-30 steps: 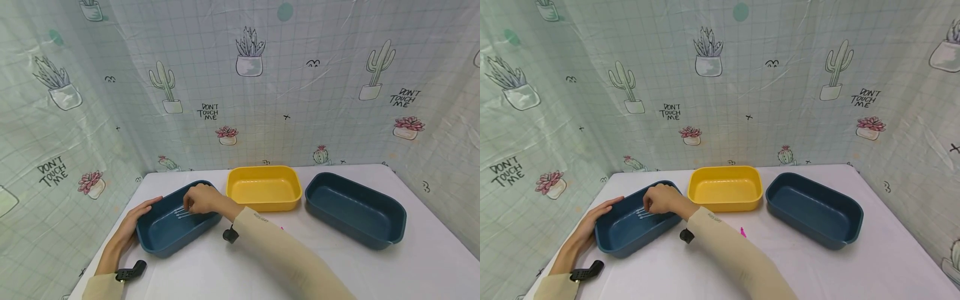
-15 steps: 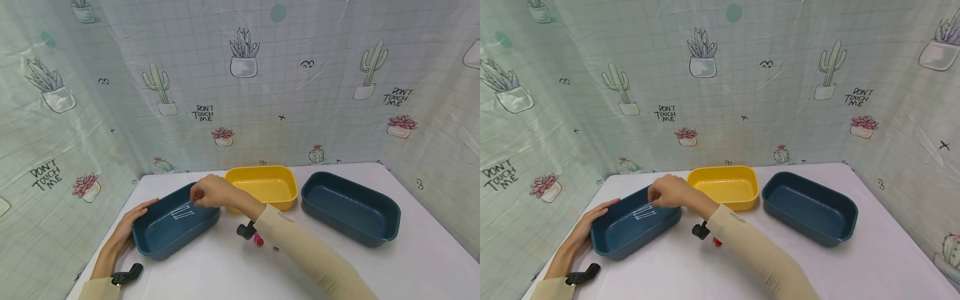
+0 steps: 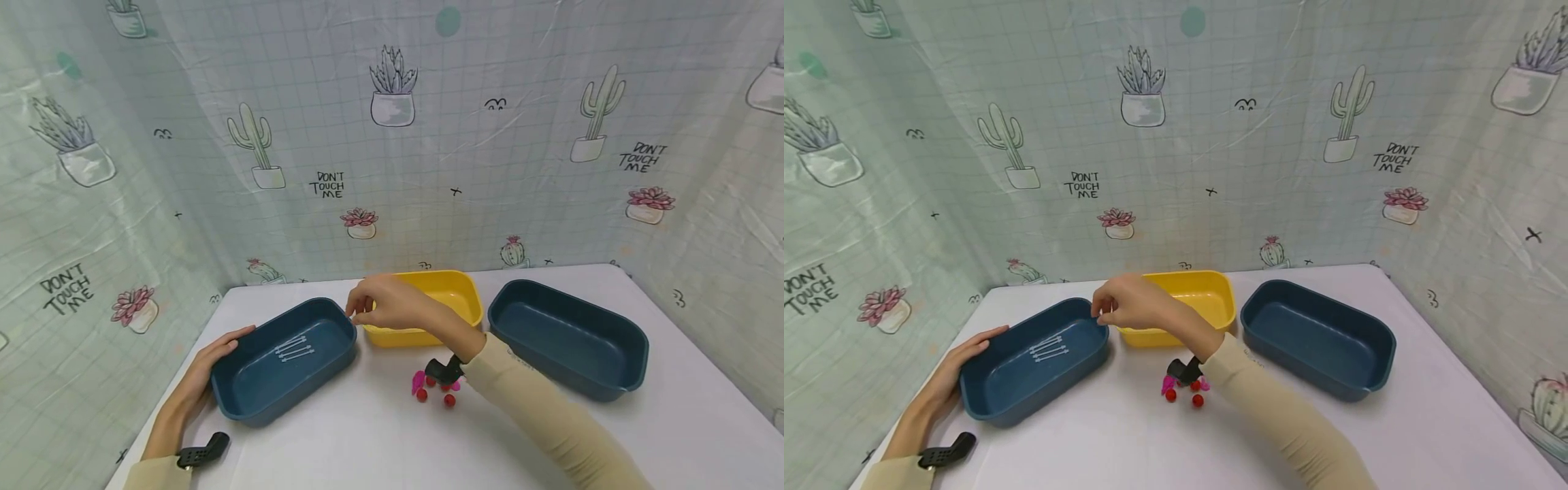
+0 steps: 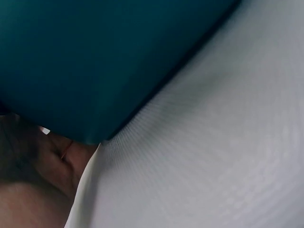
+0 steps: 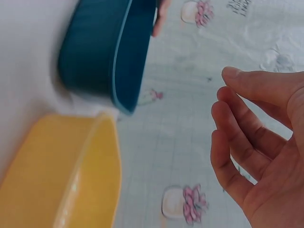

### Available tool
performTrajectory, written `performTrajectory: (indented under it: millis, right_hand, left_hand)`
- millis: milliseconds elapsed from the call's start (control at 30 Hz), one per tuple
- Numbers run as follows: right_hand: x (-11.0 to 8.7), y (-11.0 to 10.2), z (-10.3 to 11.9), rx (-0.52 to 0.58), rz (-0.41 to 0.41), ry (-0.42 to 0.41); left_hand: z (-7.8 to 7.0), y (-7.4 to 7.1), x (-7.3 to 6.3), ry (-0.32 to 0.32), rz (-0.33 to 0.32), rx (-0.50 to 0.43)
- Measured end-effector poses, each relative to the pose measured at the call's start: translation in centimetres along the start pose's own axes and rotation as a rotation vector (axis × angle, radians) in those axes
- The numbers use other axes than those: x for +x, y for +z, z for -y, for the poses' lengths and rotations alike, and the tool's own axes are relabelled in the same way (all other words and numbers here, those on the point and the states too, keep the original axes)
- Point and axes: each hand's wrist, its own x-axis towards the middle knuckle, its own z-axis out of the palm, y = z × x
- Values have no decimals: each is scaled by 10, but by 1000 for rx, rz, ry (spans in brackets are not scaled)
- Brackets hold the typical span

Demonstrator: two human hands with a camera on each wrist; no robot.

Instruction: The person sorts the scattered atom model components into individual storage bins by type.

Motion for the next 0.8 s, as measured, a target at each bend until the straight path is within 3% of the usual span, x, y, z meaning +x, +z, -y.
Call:
performTrajectory:
  millis: [333,467,600,800]
  right_hand:
    - [-43,-22,-18,-4,-70,45]
    - [-59,-25,-28,-25,-93,73]
    - [-78,-25,-38,-19,-97,79]
    - [-107,-16,-56,-3,-70,131]
  left_hand:
    - [-7,1,0,-4,-49,67]
    - [-13,1,-1,-32,-80,100]
    - [-29,-1,-3,-25,-123,145]
    - [-72,12,-6,114,-310,320]
